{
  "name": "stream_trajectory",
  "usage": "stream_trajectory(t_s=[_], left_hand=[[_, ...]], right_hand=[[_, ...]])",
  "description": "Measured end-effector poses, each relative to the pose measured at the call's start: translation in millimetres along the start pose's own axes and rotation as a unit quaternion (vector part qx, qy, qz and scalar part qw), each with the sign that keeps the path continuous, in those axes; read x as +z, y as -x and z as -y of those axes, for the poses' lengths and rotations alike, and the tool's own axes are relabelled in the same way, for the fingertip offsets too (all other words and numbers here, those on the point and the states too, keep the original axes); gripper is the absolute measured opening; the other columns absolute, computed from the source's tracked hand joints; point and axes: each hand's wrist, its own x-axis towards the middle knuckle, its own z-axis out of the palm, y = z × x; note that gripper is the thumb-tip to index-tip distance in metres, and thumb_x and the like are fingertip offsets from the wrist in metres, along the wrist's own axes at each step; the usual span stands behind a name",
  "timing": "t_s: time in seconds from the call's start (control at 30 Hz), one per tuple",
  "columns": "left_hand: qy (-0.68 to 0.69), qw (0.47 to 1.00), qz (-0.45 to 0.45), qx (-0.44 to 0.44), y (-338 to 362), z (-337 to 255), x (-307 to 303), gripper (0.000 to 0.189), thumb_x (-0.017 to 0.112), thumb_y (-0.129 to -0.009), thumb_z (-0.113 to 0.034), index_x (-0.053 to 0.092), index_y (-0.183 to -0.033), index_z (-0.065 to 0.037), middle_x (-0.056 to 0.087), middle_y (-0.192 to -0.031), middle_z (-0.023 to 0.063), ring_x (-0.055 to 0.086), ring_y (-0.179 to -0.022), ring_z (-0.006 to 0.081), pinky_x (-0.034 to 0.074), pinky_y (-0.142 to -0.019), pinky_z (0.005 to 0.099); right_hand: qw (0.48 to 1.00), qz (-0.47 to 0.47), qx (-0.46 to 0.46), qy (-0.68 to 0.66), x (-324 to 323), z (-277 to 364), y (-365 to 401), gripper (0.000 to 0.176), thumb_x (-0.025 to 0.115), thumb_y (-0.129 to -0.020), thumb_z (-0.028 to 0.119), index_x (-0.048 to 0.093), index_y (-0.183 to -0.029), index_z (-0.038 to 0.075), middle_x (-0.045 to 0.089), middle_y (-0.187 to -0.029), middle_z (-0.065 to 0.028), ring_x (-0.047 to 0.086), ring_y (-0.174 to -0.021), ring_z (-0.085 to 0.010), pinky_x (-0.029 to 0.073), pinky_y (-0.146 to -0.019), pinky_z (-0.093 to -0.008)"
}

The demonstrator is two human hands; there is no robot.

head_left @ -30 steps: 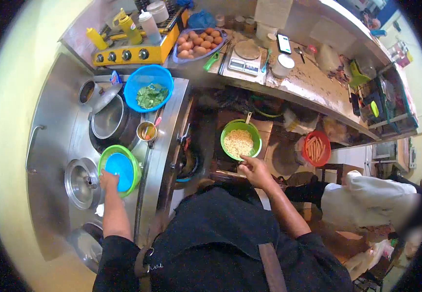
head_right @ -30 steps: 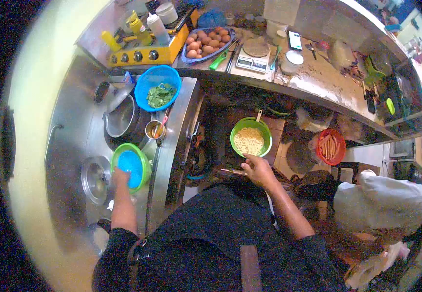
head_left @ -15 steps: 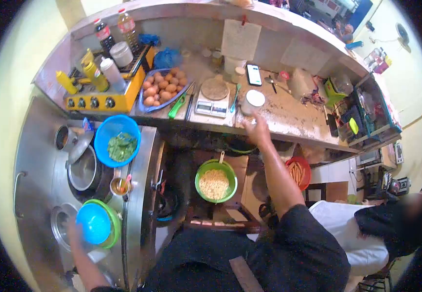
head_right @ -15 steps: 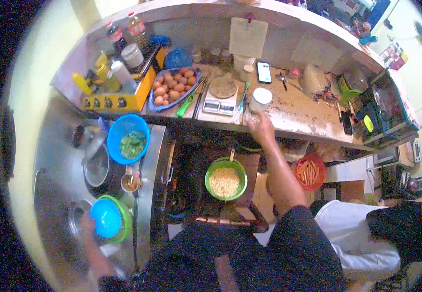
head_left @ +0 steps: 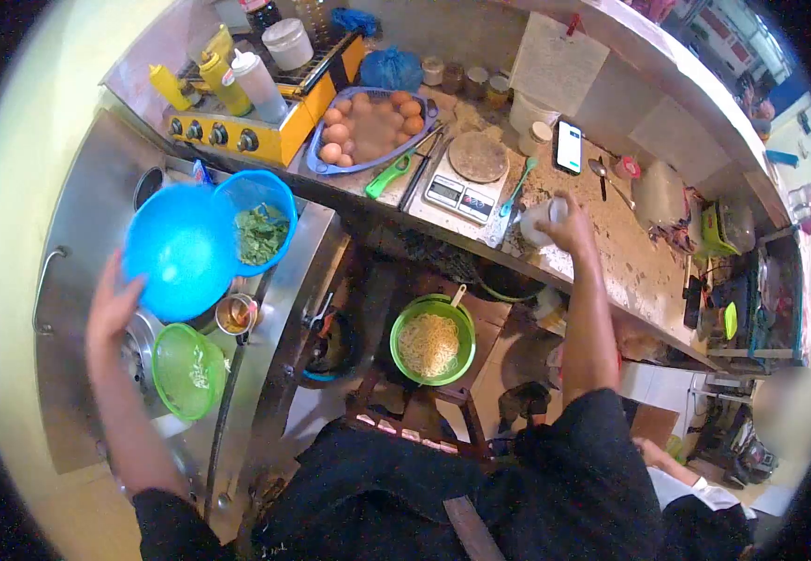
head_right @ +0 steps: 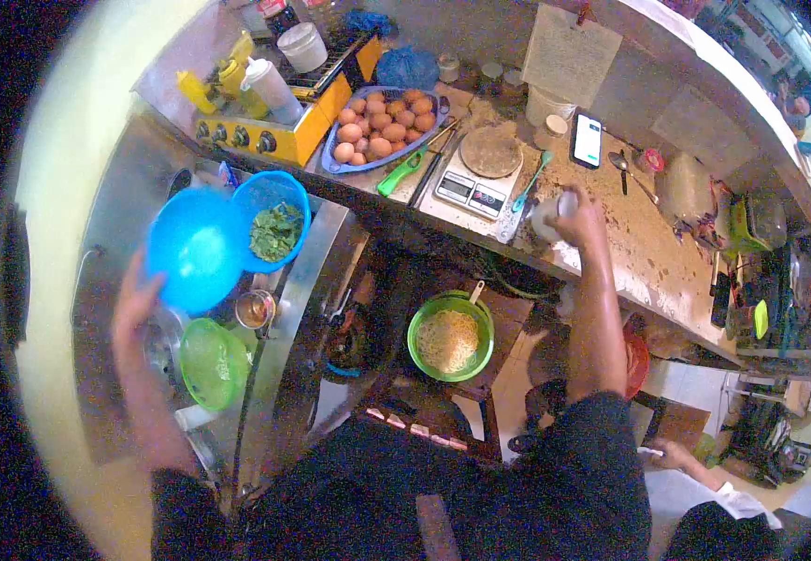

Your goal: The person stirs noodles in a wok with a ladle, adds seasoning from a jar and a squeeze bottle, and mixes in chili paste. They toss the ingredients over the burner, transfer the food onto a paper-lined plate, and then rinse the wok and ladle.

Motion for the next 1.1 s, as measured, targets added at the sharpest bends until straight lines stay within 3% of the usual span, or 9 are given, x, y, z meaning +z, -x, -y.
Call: stream_trajectory(t_s=[0.17, 0.43, 0.6, 0.67, 0.7, 0.77, 0.8, 1.0, 1.1], left_hand=[[0.341, 0.881, 0.327, -0.041, -66.9, -130.9, 254.2, 0.049, 0.053, -0.083, -0.007, 0.037, -0.129, -0.003, 0.051, -0.119, 0.0125, 0.057, -0.101, 0.0255, 0.052, -0.078, 0.0416], [0.434, 0.846, 0.279, -0.137, -78.3, -227.9, 495.6, 0.031, 0.050, -0.086, -0.004, 0.046, -0.117, -0.001, 0.052, -0.115, 0.0137, 0.058, -0.095, 0.0266, 0.058, -0.070, 0.0369], [0.379, 0.855, 0.294, -0.195, -41.5, -251.9, 460.1, 0.047, 0.058, -0.088, -0.020, 0.038, -0.128, -0.004, 0.047, -0.120, 0.0173, 0.058, -0.093, 0.0305, 0.056, -0.075, 0.0404], [0.343, 0.831, 0.420, -0.123, -18.4, -221.0, 445.2, 0.057, 0.060, -0.086, -0.033, 0.036, -0.131, -0.007, 0.047, -0.120, 0.0165, 0.055, -0.099, 0.0319, 0.053, -0.079, 0.0428], [0.383, 0.764, 0.508, 0.107, 1.7, -175.9, 456.7, 0.061, 0.057, -0.085, -0.042, 0.035, -0.133, -0.011, 0.049, -0.117, 0.0140, 0.053, -0.104, 0.0296, 0.051, -0.080, 0.0438], [0.528, 0.637, 0.549, -0.118, 89.7, -177.4, 393.3, 0.055, 0.057, -0.088, -0.033, 0.033, -0.134, -0.018, 0.049, -0.115, 0.0081, 0.050, -0.106, 0.0230, 0.046, -0.087, 0.0421], [0.535, 0.730, 0.419, 0.075, 133.5, -167.1, 373.0, 0.058, 0.056, -0.087, -0.040, 0.030, -0.135, -0.020, 0.050, -0.112, 0.0063, 0.048, -0.107, 0.0215, 0.045, -0.086, 0.0405], [0.704, 0.662, 0.249, -0.072, 174.9, -74.1, 253.0, 0.056, 0.051, -0.087, -0.050, 0.038, -0.131, -0.020, 0.055, -0.114, 0.0070, 0.057, -0.097, 0.0218, 0.047, -0.079, 0.0393], [0.673, 0.502, 0.488, -0.241, 194.2, 4.1, 218.2, 0.053, 0.044, -0.084, -0.060, 0.060, -0.109, -0.016, 0.065, -0.098, 0.0087, 0.064, -0.083, 0.0211, 0.052, -0.054, 0.0357]], right_hand=[[0.983, -0.074, -0.063, -0.159, -4.6, -29.1, 88.2, 0.075, 0.082, -0.058, 0.027, 0.049, -0.123, 0.010, 0.051, -0.121, -0.0168, 0.049, -0.111, -0.0306, 0.040, -0.095, -0.0386], [0.978, -0.052, 0.033, -0.201, 0.4, -63.0, 184.0, 0.074, 0.082, -0.058, 0.026, 0.049, -0.122, 0.012, 0.050, -0.117, -0.0188, 0.049, -0.108, -0.0343, 0.040, -0.095, -0.0412], [0.985, -0.064, 0.004, -0.162, -19.3, -39.8, 182.4, 0.072, 0.079, -0.063, 0.029, 0.047, -0.126, 0.013, 0.047, -0.121, -0.0198, 0.046, -0.114, -0.0342, 0.038, -0.096, -0.0424], [0.979, -0.064, -0.046, -0.190, -20.6, -16.7, 169.8, 0.071, 0.075, -0.070, 0.029, 0.044, -0.130, 0.008, 0.048, -0.123, -0.0204, 0.045, -0.117, -0.0320, 0.034, -0.101, -0.0396], [0.965, -0.054, -0.080, -0.242, -20.1, 0.1, 163.9, 0.069, 0.072, -0.072, 0.028, 0.044, -0.130, 0.006, 0.048, -0.124, -0.0202, 0.044, -0.118, -0.0309, 0.032, -0.102, -0.0391], [0.936, 0.004, -0.146, -0.319, -15.7, 46.5, 158.6, 0.064, 0.068, -0.076, 0.027, 0.043, -0.129, 0.002, 0.046, -0.128, -0.0194, 0.044, -0.119, -0.0292, 0.031, -0.102, -0.0384], [0.923, 0.043, -0.176, -0.340, -13.6, 70.7, 161.9, 0.063, 0.066, -0.078, 0.027, 0.043, -0.129, 0.000, 0.046, -0.130, -0.0187, 0.043, -0.119, -0.0285, 0.030, -0.103, -0.0382], [0.834, 0.117, -0.499, -0.203, 8.1, 198.9, 229.3, 0.064, 0.070, -0.071, 0.028, 0.045, -0.125, 0.003, 0.049, -0.117, -0.0200, 0.048, -0.107, -0.0391, 0.042, -0.089, -0.0440], [0.693, 0.197, -0.690, -0.069, 7.9, 235.9, 271.6, 0.063, 0.073, -0.065, 0.028, 0.049, -0.123, 0.025, 0.045, -0.121, -0.0187, 0.047, -0.106, -0.0405, 0.046, -0.083, -0.0470]])
